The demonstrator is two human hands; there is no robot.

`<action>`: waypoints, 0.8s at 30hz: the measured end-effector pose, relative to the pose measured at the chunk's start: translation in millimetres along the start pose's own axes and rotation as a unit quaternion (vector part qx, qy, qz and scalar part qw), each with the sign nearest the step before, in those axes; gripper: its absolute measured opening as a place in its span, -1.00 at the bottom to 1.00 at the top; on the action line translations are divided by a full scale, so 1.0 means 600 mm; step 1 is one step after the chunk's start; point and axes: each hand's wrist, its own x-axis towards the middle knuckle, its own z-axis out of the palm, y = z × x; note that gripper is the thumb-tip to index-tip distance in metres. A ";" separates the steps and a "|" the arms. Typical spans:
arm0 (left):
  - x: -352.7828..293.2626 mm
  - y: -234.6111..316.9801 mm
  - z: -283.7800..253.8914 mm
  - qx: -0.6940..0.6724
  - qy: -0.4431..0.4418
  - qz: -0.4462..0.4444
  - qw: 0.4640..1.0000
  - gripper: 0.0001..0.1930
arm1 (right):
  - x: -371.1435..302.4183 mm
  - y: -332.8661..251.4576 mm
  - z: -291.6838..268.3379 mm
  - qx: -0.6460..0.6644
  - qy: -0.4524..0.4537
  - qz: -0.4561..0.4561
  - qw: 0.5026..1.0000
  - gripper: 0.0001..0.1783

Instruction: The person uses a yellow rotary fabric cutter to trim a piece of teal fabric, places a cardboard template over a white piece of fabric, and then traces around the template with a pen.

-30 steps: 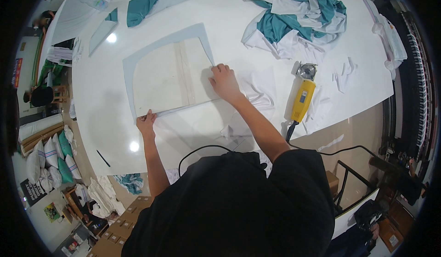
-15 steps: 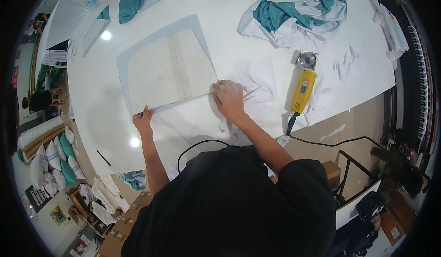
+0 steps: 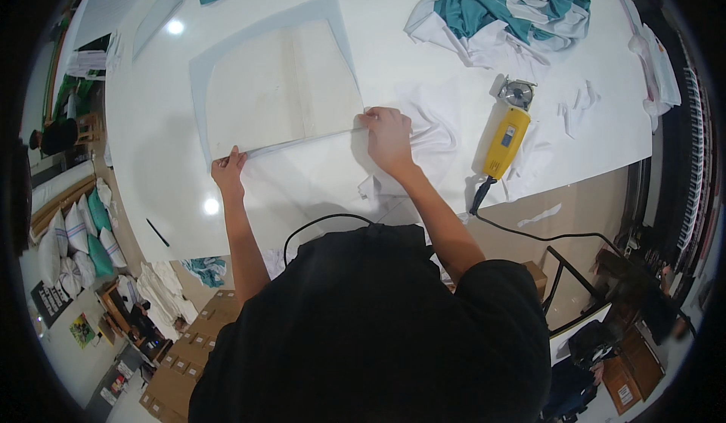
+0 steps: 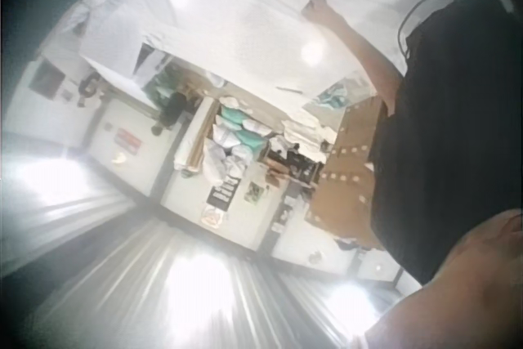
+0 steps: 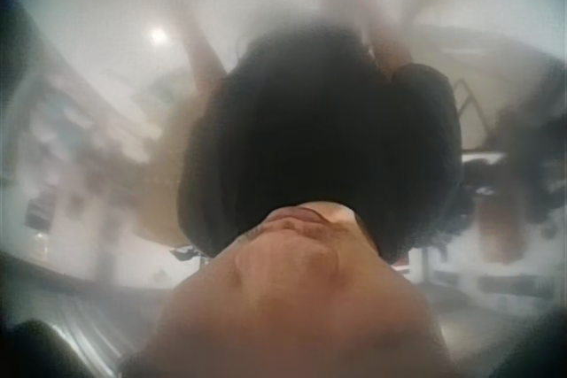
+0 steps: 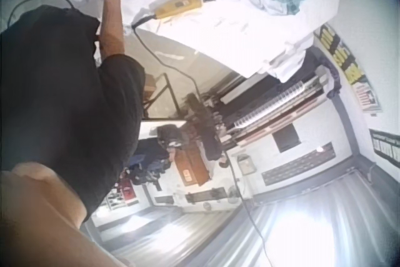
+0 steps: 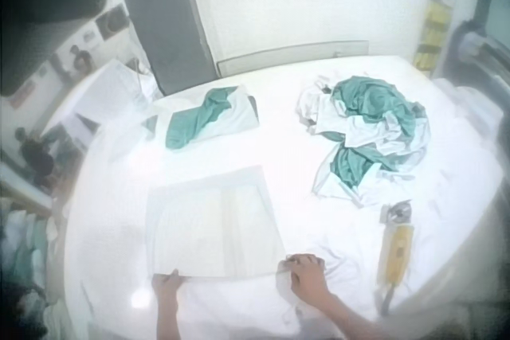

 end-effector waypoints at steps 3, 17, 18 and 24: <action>0.001 0.001 0.001 0.001 0.005 -0.001 1.000 -0.66 | 0.010 0.006 -0.006 0.015 -0.006 0.000 1.000 -0.60; 0.004 -0.004 -0.006 -0.029 -0.015 -0.003 0.999 -0.66 | 0.008 0.003 -0.003 0.012 0.008 -0.011 1.000 -0.60; 0.005 -0.003 -0.007 -0.031 -0.017 -0.004 0.999 -0.68 | 0.008 0.003 -0.003 0.012 0.010 -0.013 1.000 -0.60; 0.013 -0.008 -0.013 -0.027 -0.018 -0.010 0.999 -0.69 | 0.006 0.002 -0.001 0.009 0.012 -0.013 1.000 -0.59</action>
